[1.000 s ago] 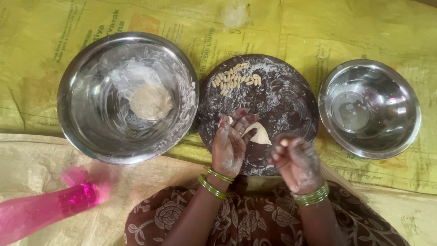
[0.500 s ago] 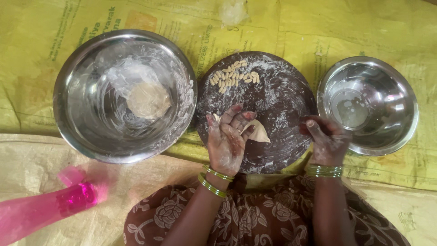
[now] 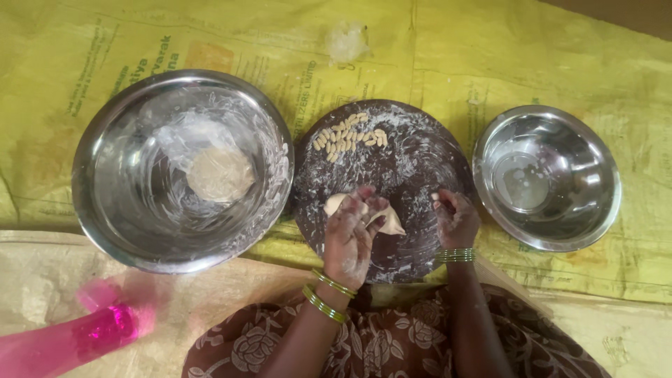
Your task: The person kneads a ball of dough on a floured wooden board, then rolls it into a log and pinches off small pieces to form uniform dough balls. The formed balls are placed on the board next to the main dough.
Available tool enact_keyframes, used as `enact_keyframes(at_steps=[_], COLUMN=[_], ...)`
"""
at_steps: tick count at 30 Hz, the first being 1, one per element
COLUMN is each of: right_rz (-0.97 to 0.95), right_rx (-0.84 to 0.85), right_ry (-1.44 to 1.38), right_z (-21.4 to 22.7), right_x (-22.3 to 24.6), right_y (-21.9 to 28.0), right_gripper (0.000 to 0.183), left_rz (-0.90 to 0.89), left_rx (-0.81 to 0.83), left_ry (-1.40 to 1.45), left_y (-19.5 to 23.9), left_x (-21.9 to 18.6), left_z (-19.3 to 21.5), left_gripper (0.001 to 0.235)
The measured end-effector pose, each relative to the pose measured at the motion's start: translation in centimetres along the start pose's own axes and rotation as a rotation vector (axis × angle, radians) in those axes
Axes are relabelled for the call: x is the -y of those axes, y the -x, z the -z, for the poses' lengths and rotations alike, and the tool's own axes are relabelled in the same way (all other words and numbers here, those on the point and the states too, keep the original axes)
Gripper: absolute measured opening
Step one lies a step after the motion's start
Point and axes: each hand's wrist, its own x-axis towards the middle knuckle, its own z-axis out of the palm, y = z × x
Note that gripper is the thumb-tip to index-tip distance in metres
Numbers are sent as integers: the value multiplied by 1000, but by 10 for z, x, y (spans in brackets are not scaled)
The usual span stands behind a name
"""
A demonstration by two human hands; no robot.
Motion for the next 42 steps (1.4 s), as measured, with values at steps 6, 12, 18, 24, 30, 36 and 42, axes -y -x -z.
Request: enact_keyframes(at_steps=[6, 12, 18, 24, 30, 36, 42], right_rz=[-172, -119, 418, 445, 515, 469, 504], right_rx=[6, 173, 293, 437, 489, 594, 611], right_ry=[-373, -98, 153, 390, 507, 492, 401], right_z=[1, -21, -38, -30, -17, -3, -28], right_x=[-3, 35, 29, -1, 9, 33, 62], right_y=[4, 56, 93, 115, 138, 172, 156], right_gripper=[17, 14, 12, 16, 25, 25, 26], left_rz=[72, 34, 91, 21, -185, -637, -521], left_rx=[-155, -82, -104, -33, 84, 274, 268], left_ry=[-69, -147, -307, -450, -986, -1476, -1679], left_y=[-10, -21, -36, -54, 3, 92, 158], left_x=[21, 49, 63, 102, 103, 67, 51], left_z=[15, 24, 62, 128, 123, 69, 72], left_gripper=[13, 21, 28, 32, 26, 21, 29])
